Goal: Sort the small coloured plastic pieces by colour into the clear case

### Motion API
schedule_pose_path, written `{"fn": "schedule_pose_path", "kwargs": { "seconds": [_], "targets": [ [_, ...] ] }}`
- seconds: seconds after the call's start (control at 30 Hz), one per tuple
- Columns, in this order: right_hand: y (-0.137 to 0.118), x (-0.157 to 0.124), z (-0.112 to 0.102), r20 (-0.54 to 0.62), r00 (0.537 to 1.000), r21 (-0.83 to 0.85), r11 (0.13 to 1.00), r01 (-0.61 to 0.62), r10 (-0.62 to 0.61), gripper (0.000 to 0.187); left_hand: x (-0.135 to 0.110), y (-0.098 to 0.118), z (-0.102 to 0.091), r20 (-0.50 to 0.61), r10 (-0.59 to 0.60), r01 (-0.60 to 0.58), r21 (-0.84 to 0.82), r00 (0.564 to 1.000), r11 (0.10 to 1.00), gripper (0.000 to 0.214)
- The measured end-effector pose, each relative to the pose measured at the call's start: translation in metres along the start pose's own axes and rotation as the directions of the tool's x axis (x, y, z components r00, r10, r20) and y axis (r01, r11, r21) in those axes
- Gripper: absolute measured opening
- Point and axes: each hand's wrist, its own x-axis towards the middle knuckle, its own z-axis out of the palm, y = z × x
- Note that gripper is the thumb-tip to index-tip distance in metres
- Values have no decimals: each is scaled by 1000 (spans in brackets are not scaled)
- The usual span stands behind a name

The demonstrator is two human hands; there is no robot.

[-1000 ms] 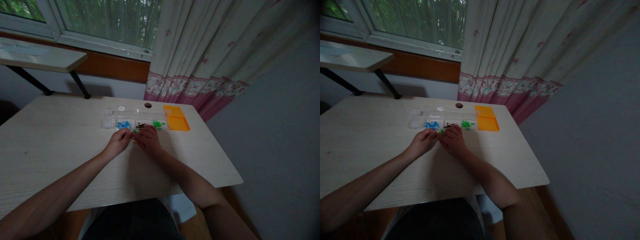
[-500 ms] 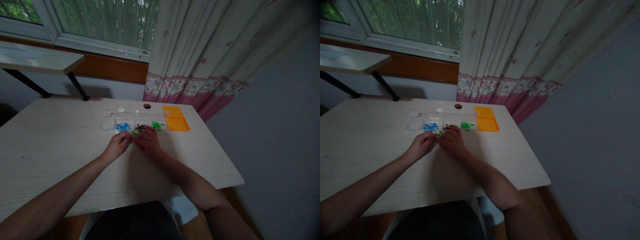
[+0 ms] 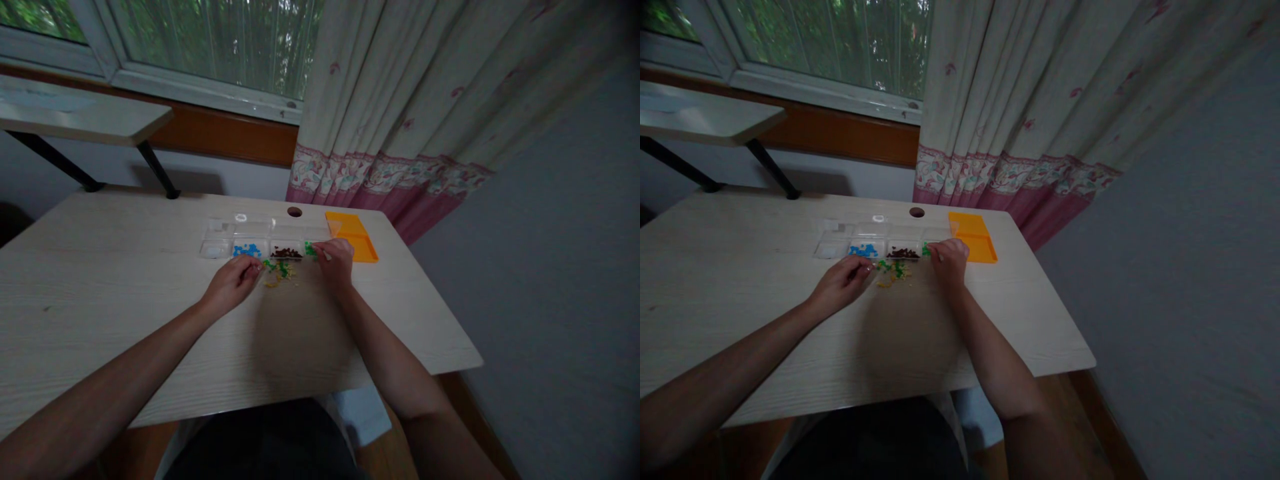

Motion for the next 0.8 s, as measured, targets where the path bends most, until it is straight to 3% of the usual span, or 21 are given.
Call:
{"fn": "schedule_pose_path", "kwargs": {
  "seconds": [0.17, 0.6, 0.8],
  "targets": [
    [12, -1, 7, -9, 996, -44, 995, -94, 93, 24, -1, 1, 0, 13, 43, -43, 4, 999, 999, 23],
    [14, -3, 12, -10, 996, -84, 993, -84, 83, 23, 0, -3, 0, -4, -4, 4, 48, 1000, 999, 28],
    [9, -4, 12, -9, 1000, -17, 999, -30, 30, 22, -1, -4, 3, -1, 114, -111, 209, 993, 972, 30]
  ]
}}
